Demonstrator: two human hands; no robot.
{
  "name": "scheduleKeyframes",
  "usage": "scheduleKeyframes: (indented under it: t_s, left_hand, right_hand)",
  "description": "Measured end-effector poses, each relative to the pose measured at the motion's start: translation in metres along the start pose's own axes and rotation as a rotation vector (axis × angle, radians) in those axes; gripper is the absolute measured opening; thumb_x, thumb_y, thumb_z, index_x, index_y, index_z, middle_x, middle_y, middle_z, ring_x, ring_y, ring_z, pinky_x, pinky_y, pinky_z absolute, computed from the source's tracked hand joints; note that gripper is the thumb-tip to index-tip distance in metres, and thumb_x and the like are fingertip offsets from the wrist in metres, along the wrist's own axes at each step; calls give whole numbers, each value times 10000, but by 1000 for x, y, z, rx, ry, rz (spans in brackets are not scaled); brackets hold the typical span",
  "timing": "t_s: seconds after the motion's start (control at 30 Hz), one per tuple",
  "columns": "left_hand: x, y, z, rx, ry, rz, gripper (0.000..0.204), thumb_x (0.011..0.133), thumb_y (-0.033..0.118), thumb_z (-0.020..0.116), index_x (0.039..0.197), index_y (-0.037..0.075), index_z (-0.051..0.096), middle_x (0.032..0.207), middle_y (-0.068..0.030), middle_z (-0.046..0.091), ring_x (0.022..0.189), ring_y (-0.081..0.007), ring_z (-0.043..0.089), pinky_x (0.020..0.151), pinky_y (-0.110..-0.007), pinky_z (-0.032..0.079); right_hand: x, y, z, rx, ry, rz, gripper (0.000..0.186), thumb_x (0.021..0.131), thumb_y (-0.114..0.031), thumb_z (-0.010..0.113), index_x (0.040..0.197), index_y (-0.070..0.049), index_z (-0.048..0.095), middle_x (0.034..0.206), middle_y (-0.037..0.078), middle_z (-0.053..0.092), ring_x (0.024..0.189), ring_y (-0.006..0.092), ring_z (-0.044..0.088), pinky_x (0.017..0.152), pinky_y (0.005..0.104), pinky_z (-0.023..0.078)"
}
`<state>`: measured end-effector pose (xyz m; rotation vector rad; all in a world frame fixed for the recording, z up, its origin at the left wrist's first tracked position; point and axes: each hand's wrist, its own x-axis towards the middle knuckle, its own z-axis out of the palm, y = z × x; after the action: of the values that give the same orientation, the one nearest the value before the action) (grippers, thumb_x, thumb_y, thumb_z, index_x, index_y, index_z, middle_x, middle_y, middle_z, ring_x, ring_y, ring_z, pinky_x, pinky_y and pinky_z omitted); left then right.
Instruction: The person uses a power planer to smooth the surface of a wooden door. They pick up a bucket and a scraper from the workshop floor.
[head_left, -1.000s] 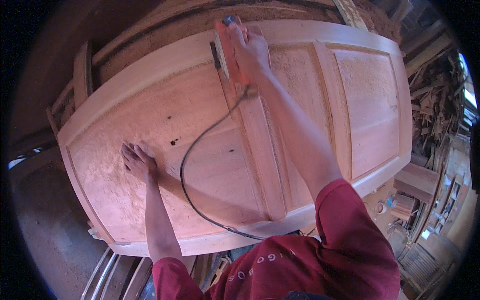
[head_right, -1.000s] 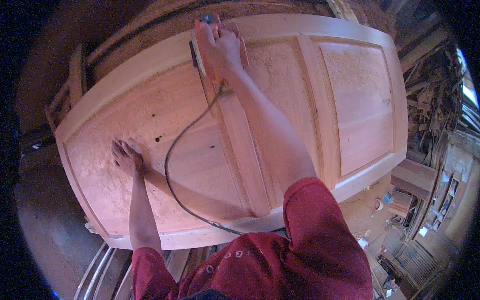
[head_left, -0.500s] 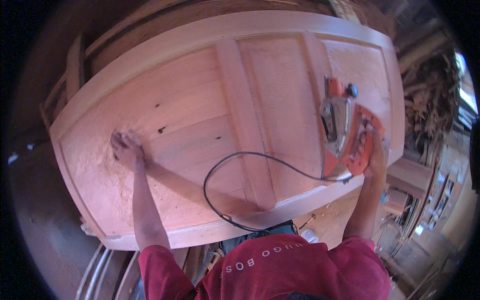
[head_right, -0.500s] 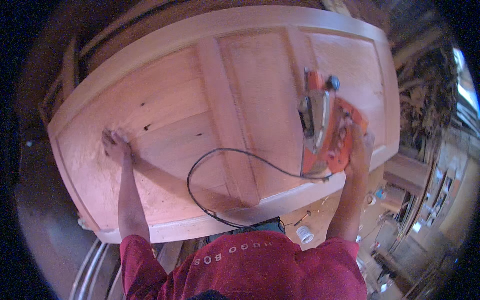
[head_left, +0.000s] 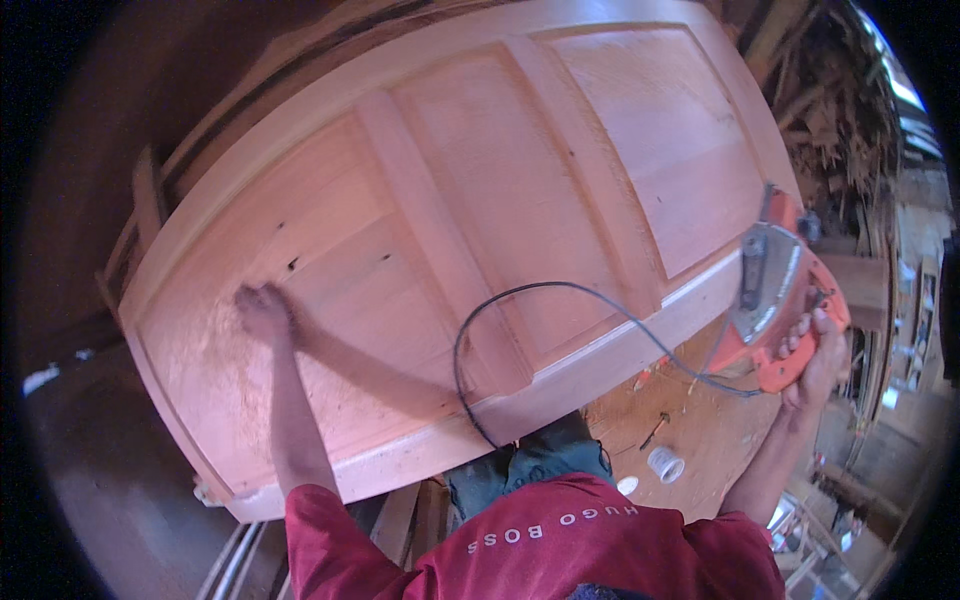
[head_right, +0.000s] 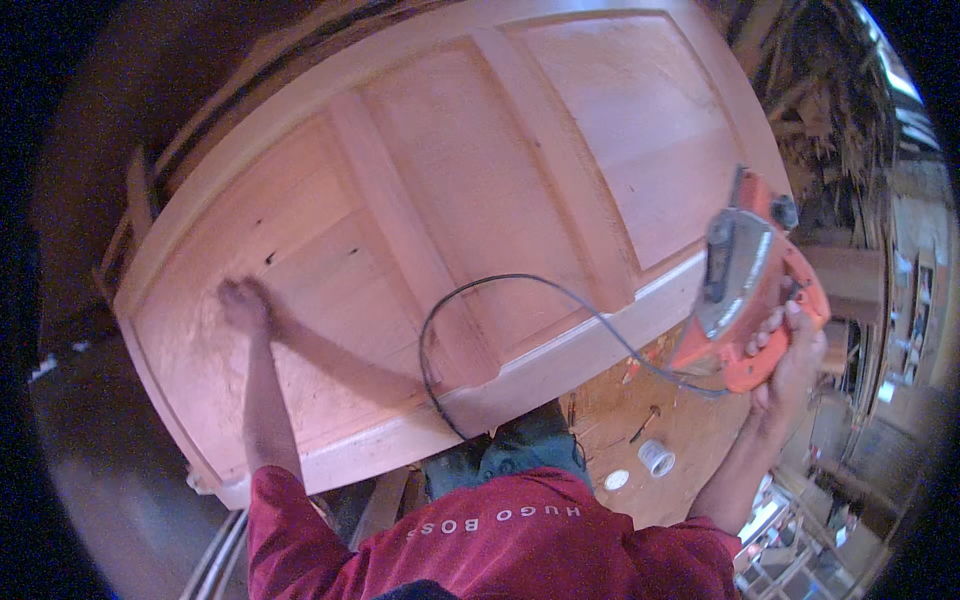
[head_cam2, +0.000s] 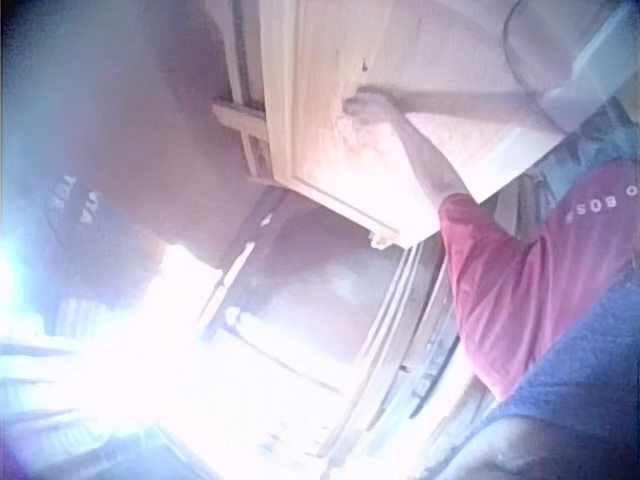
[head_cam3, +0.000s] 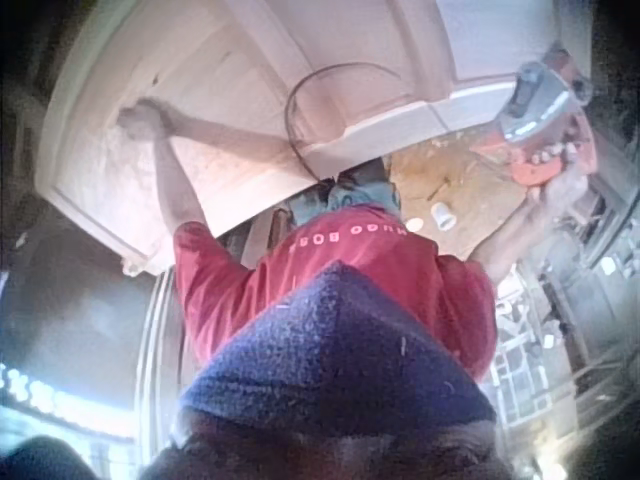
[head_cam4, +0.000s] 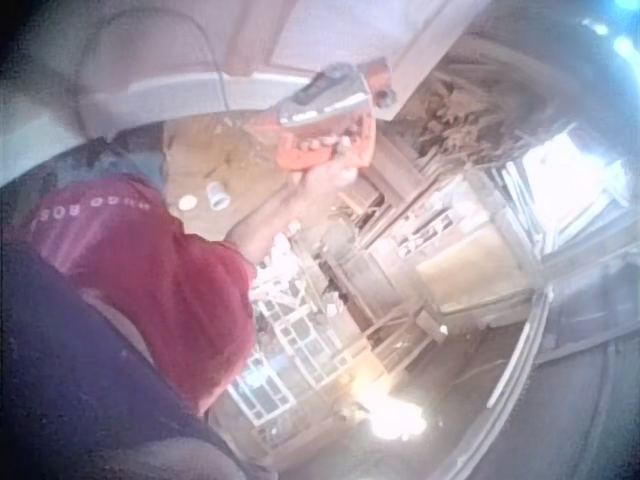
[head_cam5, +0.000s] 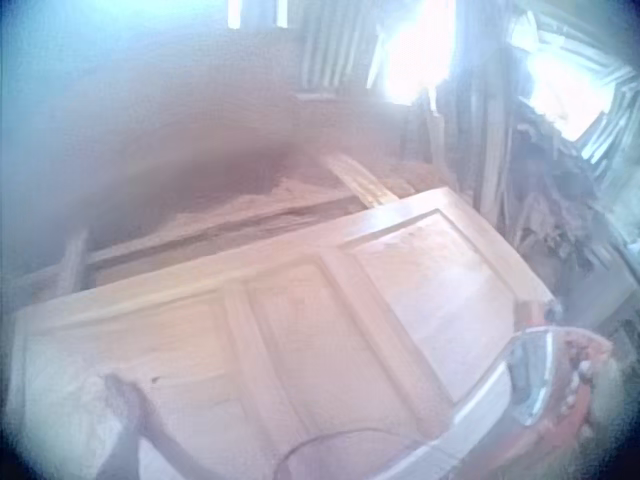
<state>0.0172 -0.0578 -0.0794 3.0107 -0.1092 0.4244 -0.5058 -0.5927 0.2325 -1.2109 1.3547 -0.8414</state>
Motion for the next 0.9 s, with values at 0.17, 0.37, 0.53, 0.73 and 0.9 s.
scheduleKeyframes:
  t_s: [0.17, 0.37, 0.53, 0.73, 0.9]
  left_hand:
    - [-104, -25, -12, -233, -211, 206, 538, 978, 403, 426, 1380, 45, 449, 1457, -174, 406, 1388, -340, 314, 1158, -505, 155]
    - [-109, -198, -64, -92, -235, 119, 548, 982, 425, 413, 1432, 112, 407, 1513, -137, 343, 1436, -322, 238, 1159, -538, 134]
    - [-32, -387, -65, 46, -170, -117, 550, 987, 449, 401, 1426, 119, 422, 1512, -136, 347, 1440, -311, 236, 1163, -536, 141]
    - [82, -535, -31, 225, -66, -233, 562, 989, 485, 366, 1412, 122, 436, 1519, -133, 340, 1438, -301, 249, 1160, -531, 166]
    - [184, -597, -3, 95, -41, -459, 577, 978, 496, 344, 1397, 112, 444, 1469, -147, 415, 1381, -306, 353, 1104, -552, 256]
  right_hand:
    - [7, -13, -4, -7, -75, -143, 181, 975, -207, 522, 1100, -81, 558, 726, -38, 481, 618, 70, 476, 553, 232, 426]
    - [-29, -90, 113, -504, -325, -756, 272, 965, -320, 536, 1058, -66, 558, 803, -15, 496, 678, 98, 472, 613, 251, 405]
    - [-128, -123, 314, -711, -725, -739, 391, 973, -393, 509, 1147, -49, 576, 940, 26, 572, 840, 139, 528, 776, 278, 418]
    - [-216, -63, 551, -794, -1094, -647, 540, 982, -481, 476, 1253, -30, 597, 1104, 76, 662, 1035, 188, 595, 972, 311, 432]
    - [-264, 20, 713, -903, -1125, -569, 548, 957, -487, 501, 1195, -12, 634, 1167, 101, 647, 1117, 183, 563, 991, 331, 409]
